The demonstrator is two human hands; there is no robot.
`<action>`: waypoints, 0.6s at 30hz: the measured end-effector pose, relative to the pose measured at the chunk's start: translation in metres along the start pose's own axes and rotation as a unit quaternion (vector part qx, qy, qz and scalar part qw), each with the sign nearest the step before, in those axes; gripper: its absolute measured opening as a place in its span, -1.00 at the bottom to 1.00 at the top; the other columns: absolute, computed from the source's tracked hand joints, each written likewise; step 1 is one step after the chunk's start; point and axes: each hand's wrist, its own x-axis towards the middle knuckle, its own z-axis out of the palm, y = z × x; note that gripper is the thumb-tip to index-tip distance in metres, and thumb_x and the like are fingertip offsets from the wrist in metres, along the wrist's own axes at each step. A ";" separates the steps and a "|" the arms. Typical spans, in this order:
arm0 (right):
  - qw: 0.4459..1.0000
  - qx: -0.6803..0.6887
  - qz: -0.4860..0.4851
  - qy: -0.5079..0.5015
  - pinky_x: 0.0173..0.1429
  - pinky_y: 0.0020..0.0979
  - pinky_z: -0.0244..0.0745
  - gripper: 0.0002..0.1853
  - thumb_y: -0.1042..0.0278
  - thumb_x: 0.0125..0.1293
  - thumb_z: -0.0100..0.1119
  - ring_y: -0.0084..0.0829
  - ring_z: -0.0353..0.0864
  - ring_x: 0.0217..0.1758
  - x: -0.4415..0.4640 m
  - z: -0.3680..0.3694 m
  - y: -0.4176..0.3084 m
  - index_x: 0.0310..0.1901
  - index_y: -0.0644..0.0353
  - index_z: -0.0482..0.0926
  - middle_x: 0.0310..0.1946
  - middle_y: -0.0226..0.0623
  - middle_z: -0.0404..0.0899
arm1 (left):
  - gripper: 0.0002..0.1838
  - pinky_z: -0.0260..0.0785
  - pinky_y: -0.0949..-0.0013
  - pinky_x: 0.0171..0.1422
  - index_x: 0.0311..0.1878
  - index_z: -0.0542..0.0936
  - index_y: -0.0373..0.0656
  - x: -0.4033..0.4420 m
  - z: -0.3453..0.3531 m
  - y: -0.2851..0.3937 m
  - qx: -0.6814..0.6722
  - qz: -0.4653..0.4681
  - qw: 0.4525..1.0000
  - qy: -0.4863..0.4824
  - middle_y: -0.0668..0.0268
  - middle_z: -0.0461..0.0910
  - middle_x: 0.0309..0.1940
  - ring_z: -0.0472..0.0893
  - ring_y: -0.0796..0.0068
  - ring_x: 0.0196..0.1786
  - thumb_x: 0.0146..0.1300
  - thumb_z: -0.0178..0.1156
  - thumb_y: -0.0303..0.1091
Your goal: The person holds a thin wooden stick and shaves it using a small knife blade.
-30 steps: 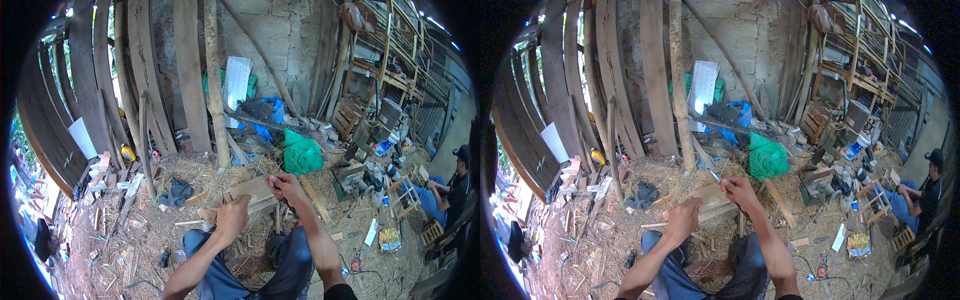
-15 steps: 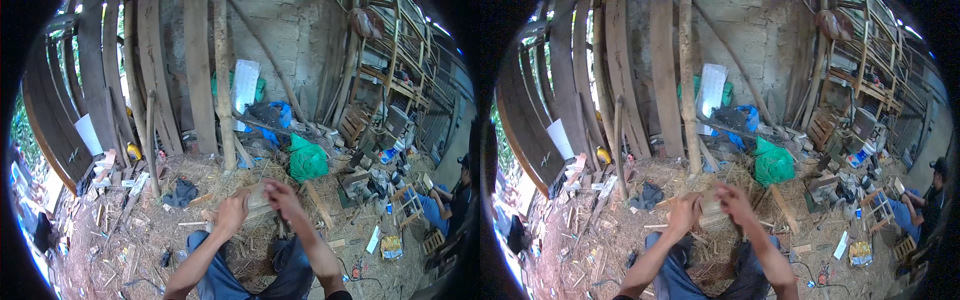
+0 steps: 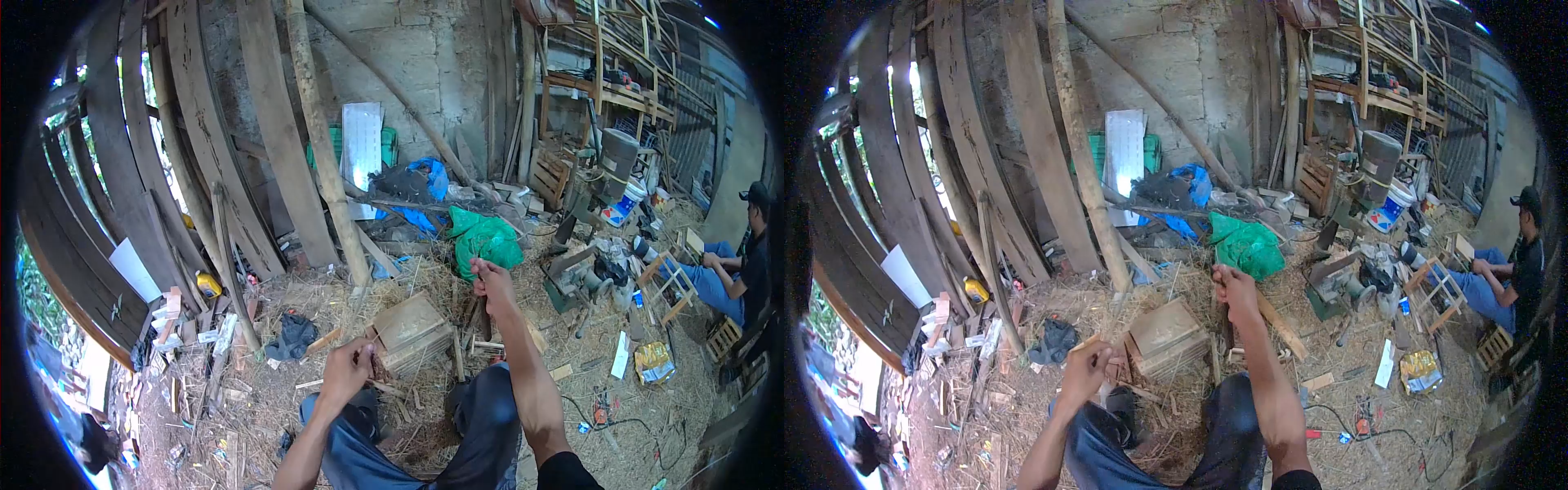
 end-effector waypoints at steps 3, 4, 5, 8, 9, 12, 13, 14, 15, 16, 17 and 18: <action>0.995 -0.040 0.071 -0.052 -0.63 -0.60 0.03 -0.75 0.26 0.37 0.08 -0.69 0.18 -0.67 -0.014 0.026 0.005 -0.03 0.21 0.50 -0.48 -0.49 0.47 | -0.84 0.37 0.32 -0.32 -0.19 0.62 -0.21 0.017 0.013 -0.011 -0.018 0.009 1.000 0.014 0.13 0.61 -0.49 0.57 0.36 -0.49 0.26 0.15 -0.35; 0.992 0.005 0.070 -0.101 -0.64 -0.61 0.02 -0.69 0.27 0.35 0.11 -0.68 0.18 -0.68 -0.018 0.034 0.014 0.06 0.20 0.45 -0.48 -0.46 0.48 | -0.84 0.36 0.34 -0.33 -0.19 0.62 -0.20 0.028 0.024 -0.012 -0.048 0.011 0.998 0.029 0.16 0.60 -0.51 0.56 0.41 -0.49 0.27 0.15 -0.35; 0.992 0.010 0.071 -0.102 -0.64 -0.61 0.02 -0.69 0.27 0.35 0.11 -0.68 0.18 -0.68 -0.023 0.042 0.024 0.06 0.20 0.45 -0.48 -0.46 0.48 | -0.84 0.35 0.37 -0.33 -0.19 0.62 -0.19 0.037 0.033 -0.016 -0.074 0.013 0.996 0.040 0.18 0.59 -0.53 0.55 0.45 -0.50 0.27 0.14 -0.34; 0.992 0.051 0.050 -0.108 -0.64 -0.60 0.03 -0.66 0.30 0.33 0.13 -0.68 0.18 -0.69 -0.040 0.057 0.043 0.09 0.20 0.44 -0.49 -0.45 0.48 | -0.81 0.36 0.43 -0.25 -0.17 0.60 -0.25 0.063 0.055 -0.021 -0.121 -0.056 0.991 -0.031 0.20 0.63 -0.40 0.52 0.55 -0.40 0.26 0.16 -0.35; 0.991 0.029 0.050 -0.124 -0.63 -0.60 0.03 -0.68 0.30 0.33 0.13 -0.69 0.19 -0.68 -0.043 0.058 0.049 0.07 0.21 0.46 -0.50 -0.45 0.48 | -0.81 0.36 0.43 -0.25 -0.17 0.60 -0.25 0.068 0.060 -0.016 -0.120 -0.052 0.991 -0.041 0.20 0.63 -0.40 0.52 0.55 -0.40 0.26 0.16 -0.35; 0.989 -0.036 0.051 -0.131 -0.63 -0.60 0.04 -0.73 0.30 0.33 0.12 -0.69 0.20 -0.68 -0.043 0.051 0.052 0.00 0.23 0.50 -0.52 -0.46 0.47 | -0.85 0.33 0.41 -0.35 -0.21 0.63 -0.16 0.062 0.071 -0.008 -0.112 -0.001 0.993 -0.025 0.22 0.54 -0.59 0.50 0.55 -0.52 0.28 0.14 -0.34; 0.987 -0.078 0.043 -0.134 -0.63 -0.60 0.05 -0.75 0.30 0.34 0.11 -0.70 0.20 -0.68 -0.039 0.052 0.051 -0.04 0.24 0.53 -0.53 -0.46 0.46 | -0.85 0.34 0.40 -0.34 -0.21 0.63 -0.16 0.060 0.070 -0.009 -0.094 0.009 0.995 -0.023 0.21 0.56 -0.58 0.52 0.51 -0.52 0.28 0.14 -0.34; 0.995 -0.036 0.039 -0.079 -0.63 -0.60 0.04 -0.79 0.30 0.35 0.09 -0.71 0.18 -0.68 -0.031 0.048 0.052 -0.16 0.28 0.58 -0.53 -0.48 0.46 | -0.86 0.35 0.38 -0.34 -0.21 0.63 -0.16 0.057 0.069 -0.010 -0.077 0.019 0.997 -0.017 0.20 0.58 -0.56 0.54 0.48 -0.51 0.28 0.14 -0.34; 0.995 -0.039 0.043 -0.083 -0.63 -0.60 0.04 -0.79 0.30 0.35 0.09 -0.71 0.18 -0.68 -0.024 0.045 0.050 -0.16 0.28 0.58 -0.53 -0.48 0.46 | -0.86 0.35 0.38 -0.34 -0.21 0.63 -0.16 0.056 0.067 -0.010 -0.079 0.013 0.997 -0.013 0.20 0.58 -0.56 0.54 0.48 -0.51 0.28 0.14 -0.34; 0.997 -0.008 0.029 -0.072 -0.63 -0.60 0.02 -0.78 0.30 0.36 0.08 -0.71 0.17 -0.68 -0.019 0.041 0.049 -0.17 0.30 0.58 -0.53 -0.49 0.45 | -0.86 0.37 0.36 -0.30 -0.22 0.63 -0.16 0.052 0.065 -0.012 -0.080 0.031 0.996 -0.009 0.20 0.60 -0.51 0.57 0.42 -0.47 0.27 0.14 -0.35; 0.998 0.022 0.014 -0.062 -0.64 -0.60 0.01 -0.78 0.30 0.36 0.08 -0.72 0.15 -0.69 -0.016 0.037 0.048 -0.19 0.31 0.57 -0.53 -0.50 0.44 | -0.86 0.38 0.33 -0.26 -0.22 0.63 -0.17 0.048 0.063 -0.013 -0.082 0.049 0.995 -0.003 0.19 0.63 -0.47 0.60 0.36 -0.44 0.26 0.15 -0.36; 0.997 0.019 0.027 -0.065 -0.64 -0.61 -0.03 -0.76 0.30 0.37 0.07 -0.74 0.13 -0.70 -0.021 0.038 0.036 -0.18 0.33 0.56 -0.54 -0.52 0.42 | -0.86 0.38 0.33 -0.26 -0.22 0.63 -0.17 0.047 0.058 -0.011 -0.085 0.045 0.995 0.002 0.19 0.63 -0.47 0.60 0.36 -0.44 0.26 0.15 -0.36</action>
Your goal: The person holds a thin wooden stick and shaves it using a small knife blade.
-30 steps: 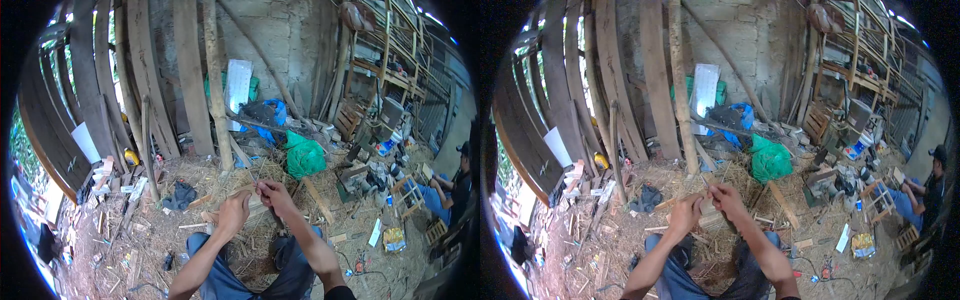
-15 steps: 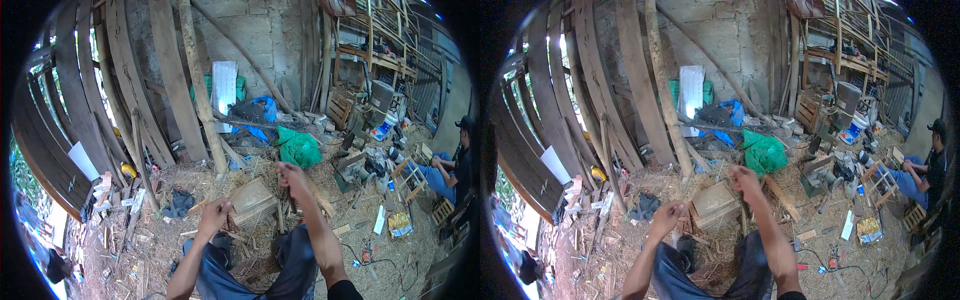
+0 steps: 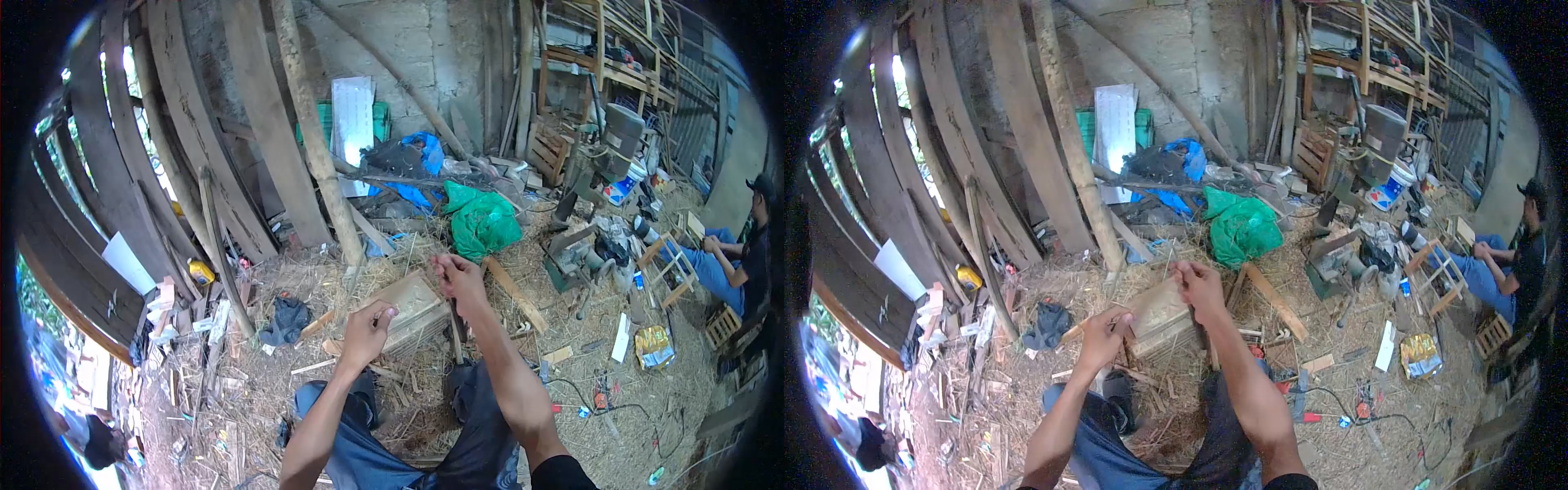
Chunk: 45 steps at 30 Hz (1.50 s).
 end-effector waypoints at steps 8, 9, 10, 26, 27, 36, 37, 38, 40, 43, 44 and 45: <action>0.982 -0.079 0.113 -0.131 -0.62 -0.61 -0.03 -0.71 0.22 0.38 0.06 -0.74 0.15 -0.67 -0.015 0.029 0.003 -0.07 0.30 0.55 -0.55 -0.54 0.40 | -0.82 0.29 0.49 -0.11 -0.24 0.61 -0.24 -0.007 -0.024 -0.011 -0.068 -0.081 0.991 -0.082 0.36 0.60 -0.39 0.45 0.62 -0.29 0.32 0.09 -0.34; 0.981 -0.082 0.113 -0.133 -0.62 -0.61 -0.03 -0.71 0.22 0.38 0.06 -0.74 0.15 -0.67 -0.014 0.031 0.002 -0.07 0.30 0.55 -0.55 -0.54 0.40 | -0.82 0.29 0.49 -0.11 -0.24 0.61 -0.24 -0.007 -0.028 -0.011 -0.070 -0.081 0.991 -0.078 0.36 0.60 -0.39 0.45 0.62 -0.29 0.32 0.09 -0.34; 0.981 -0.094 0.110 -0.130 -0.62 -0.61 -0.02 -0.72 0.23 0.38 0.06 -0.74 0.15 -0.67 -0.013 0.034 0.000 -0.08 0.29 0.55 -0.55 -0.54 0.41 | -0.81 0.29 0.49 -0.13 -0.25 0.61 -0.23 -0.008 -0.033 -0.009 -0.098 -0.096 0.986 -0.090 0.39 0.58 -0.42 0.45 0.63 -0.30 0.33 0.09 -0.32; 0.979 -0.175 0.051 -0.089 -0.61 -0.65 0.02 -0.74 0.31 0.41 -0.01 -0.73 0.17 -0.66 -0.045 0.063 -0.023 0.03 0.22 0.50 -0.51 -0.53 0.42 | -0.83 0.33 0.44 -0.19 -0.19 0.60 -0.21 -0.025 -0.051 -0.008 -0.218 -0.101 0.971 -0.010 0.28 0.58 -0.41 0.50 0.50 -0.36 0.31 0.09 -0.35; 0.980 -0.174 0.047 -0.085 -0.61 -0.65 0.02 -0.74 0.31 0.41 -0.01 -0.73 0.17 -0.66 -0.052 0.071 -0.016 0.03 0.22 0.50 -0.51 -0.53 0.42 | -0.84 0.33 0.43 -0.22 -0.19 0.60 -0.21 -0.022 -0.047 -0.001 -0.162 -0.077 0.984 -0.007 0.25 0.58 -0.42 0.50 0.47 -0.39 0.31 0.09 -0.36; 0.981 -0.131 0.076 -0.119 -0.62 -0.61 -0.03 -0.79 0.32 0.36 0.07 -0.73 0.16 -0.68 -0.041 0.069 -0.040 -0.12 0.29 0.54 -0.54 -0.53 0.42 | -0.89 0.35 0.24 -0.24 -0.23 0.59 -0.18 -0.037 -0.056 0.031 -0.020 -0.034 0.999 -0.003 0.12 0.61 -0.41 0.56 0.12 -0.39 0.27 0.09 -0.42; 0.982 -0.134 0.060 -0.115 -0.62 -0.62 -0.03 -0.80 0.33 0.36 0.07 -0.74 0.16 -0.67 -0.043 0.068 -0.039 -0.14 0.28 0.55 -0.54 -0.54 0.43 | -0.89 0.35 0.24 -0.24 -0.23 0.59 -0.18 -0.037 -0.053 0.029 -0.024 -0.035 0.999 0.000 0.12 0.61 -0.41 0.56 0.12 -0.39 0.27 0.09 -0.42; 0.982 -0.139 0.060 -0.115 -0.62 -0.62 -0.03 -0.80 0.33 0.36 0.07 -0.74 0.16 -0.67 -0.047 0.069 -0.035 -0.14 0.28 0.55 -0.54 -0.54 0.43 | -0.89 0.35 0.24 -0.25 -0.23 0.59 -0.17 -0.035 -0.049 0.026 -0.041 -0.006 0.999 0.023 0.13 0.61 -0.42 0.55 0.11 -0.40 0.28 0.09 -0.42; 0.968 -0.183 0.040 -0.169 -0.62 -0.60 -0.02 -0.82 0.35 0.35 0.07 -0.74 0.16 -0.67 -0.059 0.073 -0.023 -0.18 0.26 0.57 -0.51 -0.55 0.45 | -0.89 0.34 0.24 -0.26 -0.23 0.59 -0.16 -0.037 -0.044 0.024 -0.059 0.018 0.997 0.047 0.15 0.60 -0.44 0.54 0.10 -0.41 0.28 0.08 -0.42; 0.977 -0.194 0.020 -0.088 -0.62 -0.59 0.00 -0.84 0.37 0.33 0.06 -0.74 0.16 -0.67 -0.047 0.055 -0.020 -0.21 0.26 0.59 -0.49 -0.55 0.47 | -0.89 0.33 0.27 -0.29 -0.23 0.60 -0.14 -0.042 -0.047 0.025 -0.034 0.017 0.998 0.046 0.17 0.59 -0.48 0.53 0.20 -0.45 0.29 0.08 -0.41; 0.993 -0.120 0.007 0.014 -0.62 -0.59 0.00 -0.81 0.33 0.36 0.06 -0.75 0.16 -0.67 -0.032 0.049 -0.027 -0.14 0.25 0.58 -0.50 -0.57 0.45 | -0.89 0.32 0.29 -0.32 -0.23 0.60 -0.14 -0.048 -0.052 0.027 -0.037 -0.015 0.999 0.021 0.17 0.58 -0.50 0.52 0.25 -0.47 0.29 0.09 -0.40; 0.993 -0.113 0.007 0.020 -0.62 -0.59 0.00 -0.81 0.33 0.36 0.06 -0.75 0.16 -0.67 -0.022 0.035 -0.033 -0.14 0.25 0.58 -0.50 -0.57 0.45 | -0.89 0.31 0.31 -0.34 -0.23 0.60 -0.14 -0.052 -0.057 0.026 -0.038 -0.047 0.998 -0.005 0.17 0.57 -0.52 0.51 0.31 -0.50 0.29 0.09 -0.39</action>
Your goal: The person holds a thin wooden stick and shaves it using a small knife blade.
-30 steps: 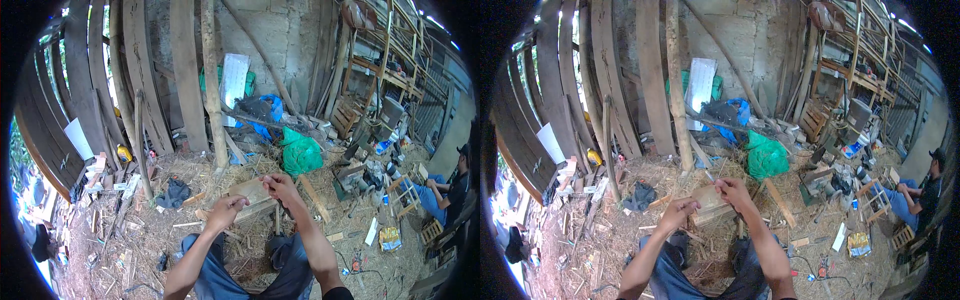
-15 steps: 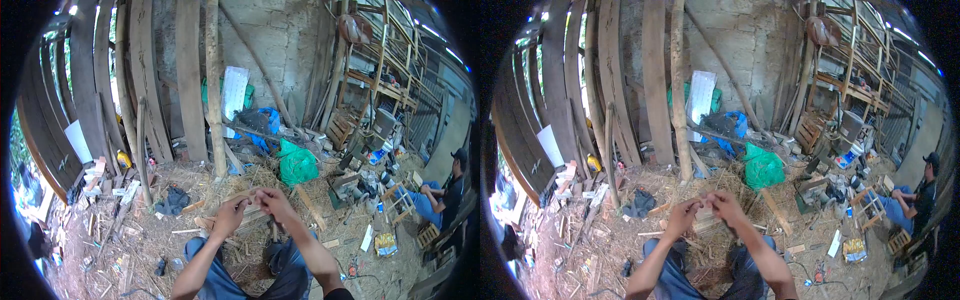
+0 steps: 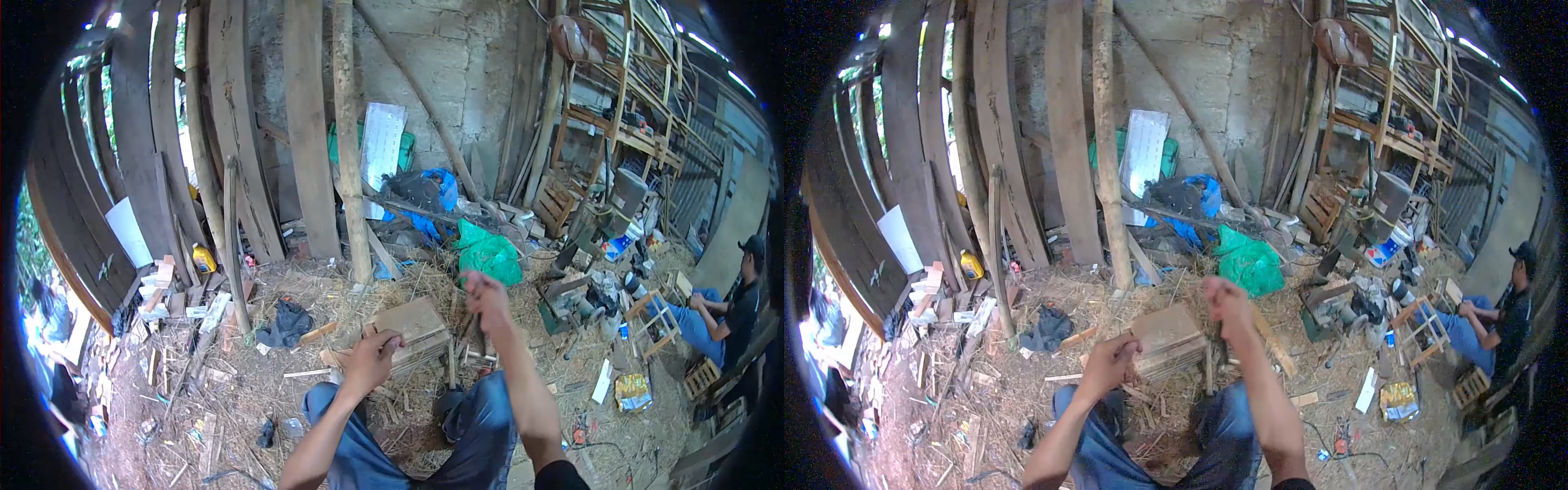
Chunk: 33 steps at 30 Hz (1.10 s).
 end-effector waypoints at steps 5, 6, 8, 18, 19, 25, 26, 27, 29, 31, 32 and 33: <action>0.996 0.063 0.018 -0.058 -0.62 -0.60 -0.01 -0.71 0.26 0.39 0.04 -0.73 0.13 -0.68 -0.011 0.005 -0.003 0.02 0.28 0.50 -0.55 -0.54 0.40 | -0.89 0.29 0.35 -0.40 -0.22 0.61 -0.14 0.013 0.001 -0.025 -0.033 0.020 0.999 0.031 0.17 0.55 -0.55 0.45 0.40 -0.57 0.29 0.11 -0.37; 0.995 0.076 0.040 -0.056 -0.62 -0.60 -0.01 -0.71 0.27 0.40 0.03 -0.72 0.13 -0.68 -0.018 0.015 -0.001 0.01 0.30 0.50 -0.54 -0.52 0.41 | -0.88 0.28 0.36 -0.43 -0.22 0.61 -0.13 0.016 0.003 -0.026 -0.027 0.038 0.998 0.048 0.17 0.55 -0.55 0.43 0.40 -0.59 0.29 0.12 -0.37; 0.993 0.060 0.040 -0.096 -0.62 -0.61 -0.01 -0.71 0.26 0.40 0.03 -0.72 0.13 -0.69 -0.029 0.033 0.005 -0.02 0.32 0.51 -0.55 -0.51 0.41 | -0.88 0.29 0.36 -0.44 -0.21 0.62 -0.13 0.018 0.008 -0.020 -0.010 0.040 0.998 0.048 0.17 0.55 -0.55 0.45 0.40 -0.59 0.28 0.13 -0.37; 0.995 0.038 0.023 -0.090 -0.63 -0.61 -0.02 -0.75 0.27 0.36 0.09 -0.74 0.17 -0.69 0.002 -0.005 -0.008 -0.14 0.31 0.57 -0.57 -0.55 0.42 | -0.89 0.40 0.28 -0.38 -0.21 0.63 -0.15 0.001 0.013 0.003 0.064 0.069 0.994 0.055 0.10 0.64 -0.39 0.62 0.19 -0.44 0.22 0.16 -0.42; 0.997 0.028 0.021 -0.074 -0.63 -0.60 -0.02 -0.76 0.26 0.36 0.09 -0.74 0.18 -0.69 0.005 -0.008 -0.012 -0.15 0.30 0.57 -0.57 -0.56 0.42 | -0.89 0.40 0.28 -0.38 -0.21 0.63 -0.15 0.004 0.015 0.006 0.062 0.073 0.994 0.059 0.10 0.64 -0.39 0.62 0.19 -0.44 0.22 0.16 -0.42; 0.998 0.052 -0.032 0.027 -0.64 -0.58 -0.03 -0.83 0.31 0.34 0.09 -0.73 0.14 -0.71 0.016 -0.016 -0.020 -0.23 0.22 0.57 -0.58 -0.58 0.41 | -0.86 0.46 0.15 -0.27 -0.18 0.61 -0.16 0.004 0.017 0.023 0.089 0.134 0.983 0.086 0.10 0.64 -0.30 0.62 0.02 -0.31 0.21 0.13 -0.47; 0.990 0.075 -0.061 0.103 -0.65 -0.58 -0.03 -0.85 0.32 0.33 0.09 -0.72 0.12 -0.72 0.023 -0.024 -0.023 -0.26 0.20 0.57 -0.59 -0.58 0.40 | -0.85 0.46 0.14 -0.27 -0.18 0.61 -0.17 0.000 0.012 0.027 0.109 0.116 0.983 0.092 0.10 0.64 -0.28 0.62 0.01 -0.31 0.21 0.12 -0.48; 0.985 0.055 -0.098 0.131 -0.66 -0.57 -0.02 -0.87 0.31 0.29 0.11 -0.71 0.12 -0.72 0.032 -0.043 -0.029 -0.32 0.17 0.58 -0.57 -0.54 0.41 | -0.85 0.47 0.14 -0.27 -0.18 0.61 -0.17 -0.004 0.008 0.028 0.131 0.096 0.982 0.098 0.09 0.63 -0.26 0.61 0.00 -0.31 0.20 0.12 -0.48; 0.988 0.026 -0.127 0.087 -0.66 -0.57 -0.01 -0.85 0.27 0.28 0.14 -0.70 0.14 -0.72 0.026 -0.052 -0.033 -0.34 0.16 0.58 -0.56 -0.53 0.42 | -0.85 0.47 0.14 -0.27 -0.18 0.61 -0.17 -0.002 0.002 0.022 0.142 0.100 0.977 0.121 0.09 0.63 -0.27 0.61 0.00 -0.31 0.20 0.12 -0.49; 0.988 0.029 -0.151 0.022 -0.66 -0.58 0.04 -0.82 0.24 0.29 0.16 -0.69 0.18 -0.70 0.004 -0.025 -0.033 -0.29 0.18 0.59 -0.55 -0.49 0.44 | -0.85 0.47 0.14 -0.28 -0.18 0.61 -0.17 0.006 0.006 0.016 0.142 0.101 0.973 0.153 0.08 0.63 -0.27 0.62 0.01 -0.31 0.19 0.12 -0.49; 0.995 0.038 -0.095 -0.012 -0.65 -0.58 0.04 -0.82 0.26 0.31 0.15 -0.70 0.18 -0.70 -0.015 -0.003 -0.027 -0.25 0.21 0.59 -0.56 -0.49 0.44 | -0.85 0.47 0.14 -0.28 -0.18 0.61 -0.16 0.013 0.010 0.013 0.127 0.115 0.972 0.161 0.08 0.63 -0.26 0.62 0.02 -0.31 0.19 0.12 -0.49; 0.997 0.048 -0.041 -0.044 -0.65 -0.59 0.05 -0.81 0.28 0.32 0.13 -0.71 0.19 -0.70 -0.028 0.013 -0.021 -0.21 0.23 0.59 -0.56 -0.49 0.43 | -0.84 0.47 0.14 -0.28 -0.18 0.61 -0.15 0.017 0.013 0.012 0.113 0.130 0.970 0.169 0.07 0.63 -0.25 0.62 0.02 -0.31 0.18 0.12 -0.49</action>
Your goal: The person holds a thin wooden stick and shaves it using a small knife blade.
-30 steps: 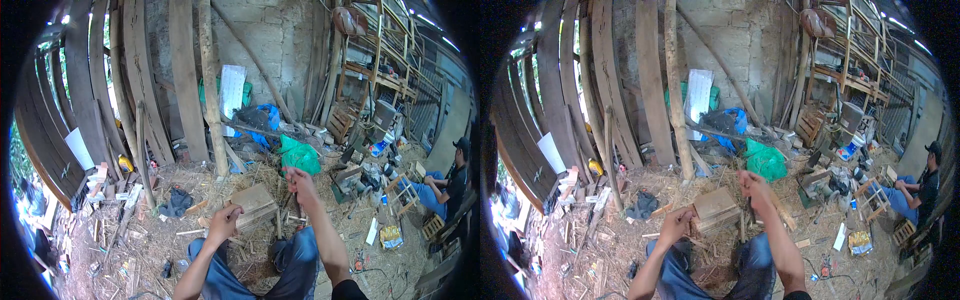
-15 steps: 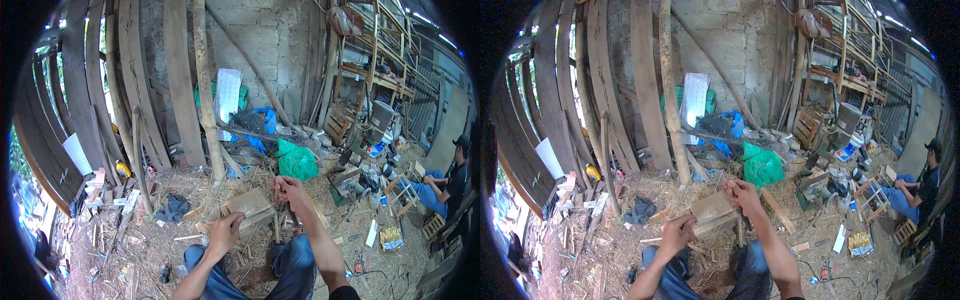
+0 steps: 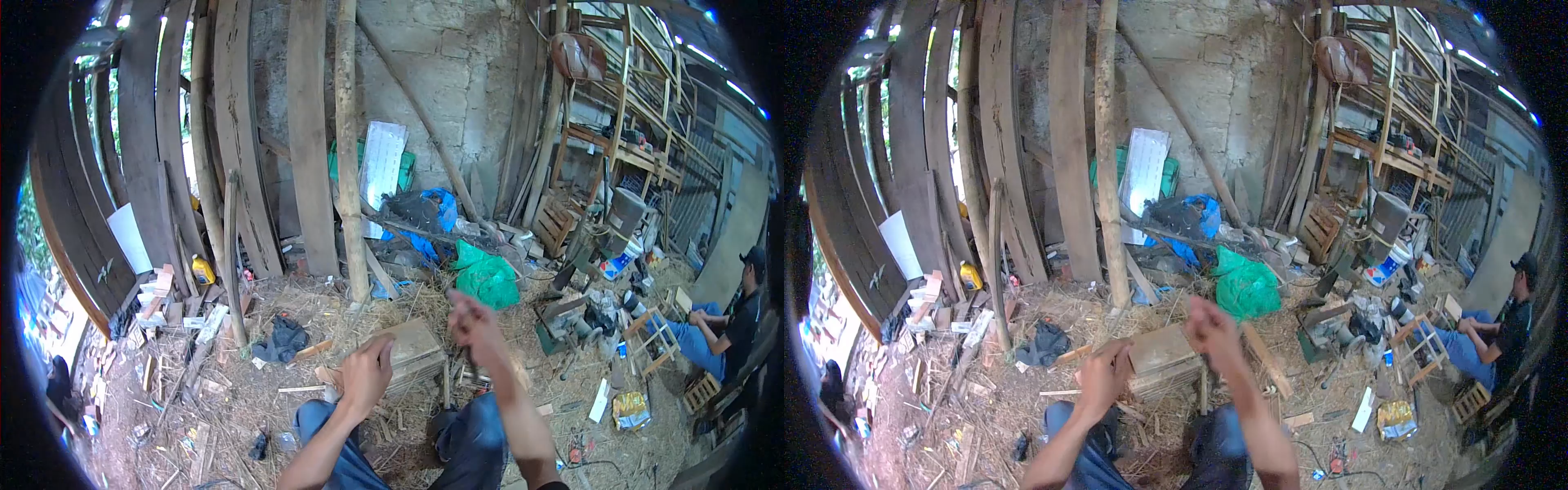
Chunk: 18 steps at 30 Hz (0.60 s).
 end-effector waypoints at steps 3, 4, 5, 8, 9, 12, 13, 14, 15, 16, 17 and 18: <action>0.997 0.029 0.002 -0.070 -0.64 -0.59 0.04 -0.80 0.33 0.35 0.08 -0.71 0.19 -0.69 -0.002 0.015 0.023 -0.14 0.28 0.57 -0.55 -0.48 0.44 | -0.86 0.46 0.15 -0.29 -0.20 0.61 -0.15 -0.002 0.007 0.008 -0.005 0.012 1.000 -0.014 0.07 0.63 -0.28 0.62 0.02 -0.32 0.19 0.12 -0.49; 0.999 -0.007 0.016 -0.049 -0.63 -0.60 0.02 -0.80 0.33 0.37 0.06 -0.71 0.18 -0.69 0.008 0.007 0.024 -0.13 0.27 0.56 -0.56 -0.51 0.42 | -0.86 0.46 0.15 -0.29 -0.20 0.61 -0.15 -0.005 0.002 0.009 -0.001 0.011 1.000 -0.018 0.07 0.63 -0.28 0.62 0.02 -0.32 0.19 0.12 -0.49; 0.999 -0.001 0.020 -0.047 -0.63 -0.60 0.02 -0.80 0.33 0.37 0.06 -0.71 0.18 -0.69 0.014 0.001 0.019 -0.13 0.27 0.56 -0.56 -0.51 0.42 | -0.87 0.46 0.15 -0.30 -0.22 0.61 -0.16 -0.009 -0.005 0.010 0.000 -0.004 1.000 -0.030 0.07 0.63 -0.32 0.62 0.01 -0.34 0.20 0.11 -0.49; 1.000 0.001 0.001 -0.017 -0.63 -0.61 -0.01 -0.80 0.32 0.38 0.05 -0.72 0.15 -0.70 0.035 -0.022 0.007 -0.14 0.26 0.56 -0.58 -0.54 0.38 | -0.89 0.44 0.17 -0.32 -0.23 0.61 -0.18 -0.012 -0.018 -0.002 -0.010 -0.036 0.998 -0.048 0.05 0.61 -0.40 0.61 0.01 -0.38 0.21 0.11 -0.49; 0.999 0.025 -0.041 0.026 -0.62 -0.62 -0.02 -0.80 0.32 0.38 0.05 -0.72 0.15 -0.70 0.042 -0.032 0.008 -0.12 0.26 0.55 -0.58 -0.55 0.37 | -0.89 0.43 0.19 -0.33 -0.23 0.60 -0.18 -0.012 -0.020 -0.007 -0.025 -0.054 0.997 -0.053 0.04 0.61 -0.45 0.60 0.01 -0.40 0.21 0.12 -0.48; 0.995 0.034 -0.074 0.060 -0.62 -0.63 -0.01 -0.78 0.33 0.37 0.05 -0.73 0.14 -0.69 0.045 -0.045 0.004 -0.06 0.25 0.53 -0.58 -0.55 0.36 | -0.90 0.40 0.20 -0.36 -0.23 0.60 -0.20 -0.003 -0.027 -0.008 -0.037 -0.108 0.992 -0.045 0.01 0.59 -0.47 0.59 0.01 -0.43 0.22 0.14 -0.46; 0.996 0.021 -0.069 0.056 -0.62 -0.63 0.00 -0.76 0.35 0.36 0.05 -0.74 0.15 -0.68 0.040 -0.042 0.000 -0.02 0.24 0.51 -0.57 -0.54 0.36 | -0.90 0.40 0.20 -0.36 -0.23 0.60 -0.20 0.000 -0.026 -0.010 -0.037 -0.111 0.992 -0.042 0.01 0.59 -0.47 0.59 0.01 -0.43 0.22 0.14 -0.46; 0.999 -0.002 -0.044 0.026 -0.63 -0.64 -0.01 -0.71 0.35 0.37 0.05 -0.74 0.17 -0.67 0.030 -0.034 0.005 0.07 0.23 0.47 -0.55 -0.54 0.39 | -0.90 0.39 0.20 -0.37 -0.23 0.60 -0.21 0.004 -0.021 -0.011 -0.040 -0.110 0.992 -0.049 0.00 0.58 -0.47 0.58 0.01 -0.45 0.22 0.14 -0.45; 1.000 -0.003 -0.003 0.004 -0.63 -0.63 -0.01 -0.71 0.33 0.37 0.05 -0.74 0.17 -0.68 0.020 -0.018 0.013 0.07 0.24 0.48 -0.53 -0.53 0.41 | -0.89 0.38 0.20 -0.38 -0.23 0.61 -0.22 0.007 -0.013 -0.011 -0.045 -0.108 0.991 -0.061 -0.01 0.58 -0.47 0.58 0.01 -0.46 0.23 0.15 -0.44; 0.999 -0.003 0.036 -0.014 -0.63 -0.63 0.00 -0.70 0.32 0.38 0.05 -0.74 0.18 -0.68 0.014 -0.003 0.020 0.07 0.24 0.48 -0.52 -0.53 0.43 | -0.89 0.38 0.20 -0.38 -0.23 0.61 -0.22 0.010 -0.001 -0.012 -0.050 -0.106 0.991 -0.065 -0.01 0.58 -0.47 0.58 0.01 -0.46 0.23 0.15 -0.44; 0.999 -0.002 0.032 -0.005 -0.63 -0.63 0.00 -0.70 0.32 0.38 0.05 -0.74 0.18 -0.68 0.015 0.005 0.027 0.07 0.24 0.48 -0.52 -0.53 0.43 | -0.89 0.37 0.20 -0.39 -0.23 0.61 -0.22 0.015 0.014 -0.015 -0.063 -0.074 0.994 -0.051 -0.01 0.57 -0.48 0.57 0.00 -0.47 0.23 0.16 -0.43; 0.998 0.001 0.033 -0.048 -0.63 -0.63 0.00 -0.70 0.31 0.38 0.04 -0.73 0.18 -0.69 0.018 0.010 0.038 0.06 0.26 0.48 -0.51 -0.53 0.44 | -0.89 0.37 0.20 -0.40 -0.23 0.61 -0.22 0.017 0.023 -0.016 -0.074 -0.042 0.996 -0.041 -0.02 0.57 -0.48 0.57 0.00 -0.48 0.23 0.16 -0.43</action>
